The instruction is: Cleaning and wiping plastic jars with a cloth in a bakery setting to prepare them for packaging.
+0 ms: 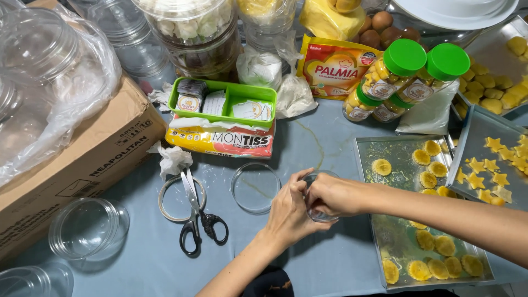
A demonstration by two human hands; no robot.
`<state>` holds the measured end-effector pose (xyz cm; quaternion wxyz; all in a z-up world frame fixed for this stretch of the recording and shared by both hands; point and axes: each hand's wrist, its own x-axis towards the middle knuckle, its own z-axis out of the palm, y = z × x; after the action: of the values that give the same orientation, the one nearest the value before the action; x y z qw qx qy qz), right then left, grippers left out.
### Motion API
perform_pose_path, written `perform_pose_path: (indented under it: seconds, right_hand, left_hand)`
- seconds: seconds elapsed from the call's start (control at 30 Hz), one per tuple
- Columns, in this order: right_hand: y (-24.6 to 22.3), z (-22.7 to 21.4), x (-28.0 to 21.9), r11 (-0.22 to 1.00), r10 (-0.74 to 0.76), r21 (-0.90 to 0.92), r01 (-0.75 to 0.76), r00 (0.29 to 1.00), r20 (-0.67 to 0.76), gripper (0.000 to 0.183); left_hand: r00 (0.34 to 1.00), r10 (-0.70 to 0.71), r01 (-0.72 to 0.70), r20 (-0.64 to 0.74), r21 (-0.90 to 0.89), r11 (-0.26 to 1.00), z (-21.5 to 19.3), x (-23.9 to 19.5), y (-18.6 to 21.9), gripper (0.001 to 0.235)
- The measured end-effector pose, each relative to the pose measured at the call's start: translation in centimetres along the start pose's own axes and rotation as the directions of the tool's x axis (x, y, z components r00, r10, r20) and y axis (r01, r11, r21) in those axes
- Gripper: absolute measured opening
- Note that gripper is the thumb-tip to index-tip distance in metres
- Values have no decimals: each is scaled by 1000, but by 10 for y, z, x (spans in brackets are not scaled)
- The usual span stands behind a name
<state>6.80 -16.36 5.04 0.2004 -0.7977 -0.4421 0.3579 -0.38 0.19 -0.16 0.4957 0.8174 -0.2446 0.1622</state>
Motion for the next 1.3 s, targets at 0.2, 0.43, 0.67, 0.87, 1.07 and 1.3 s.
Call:
perform_pose_path:
  seconds: [0.2,0.43,0.67,0.87,1.07,1.3]
  right_hand:
    - [21,50,6,647,-103,-746,-158,951,-291,25]
    - [-36,-11,-3,948,173,-294,-121,972,157,12]
    - [-23,11,-1,935,69,-325,-144,970,-232,10]
    - [-9,19,-2,646,103,-718,-258,962,-253,8]
    - [-22,13,1,977,190,-83,-197,978,-90,16]
    - [-52,-37,-45,852,479,468,-234,710,-516,14]
  left_hand:
    - [1000,-21,21,-20,23,999,-2,1,3,79]
    - [999,-23,25,-26,78,997,7,-4,-1,77]
    - [999,4,-3,-32,42,999,-1,1,3,79]
    - [998,14,-11,-61,42,999,5,2,2,79]
    - [996,68,-68,-55,3,998,2,-5,0,91]
    - [981,182,-176,-74,71,982,1,-7,-7,89]
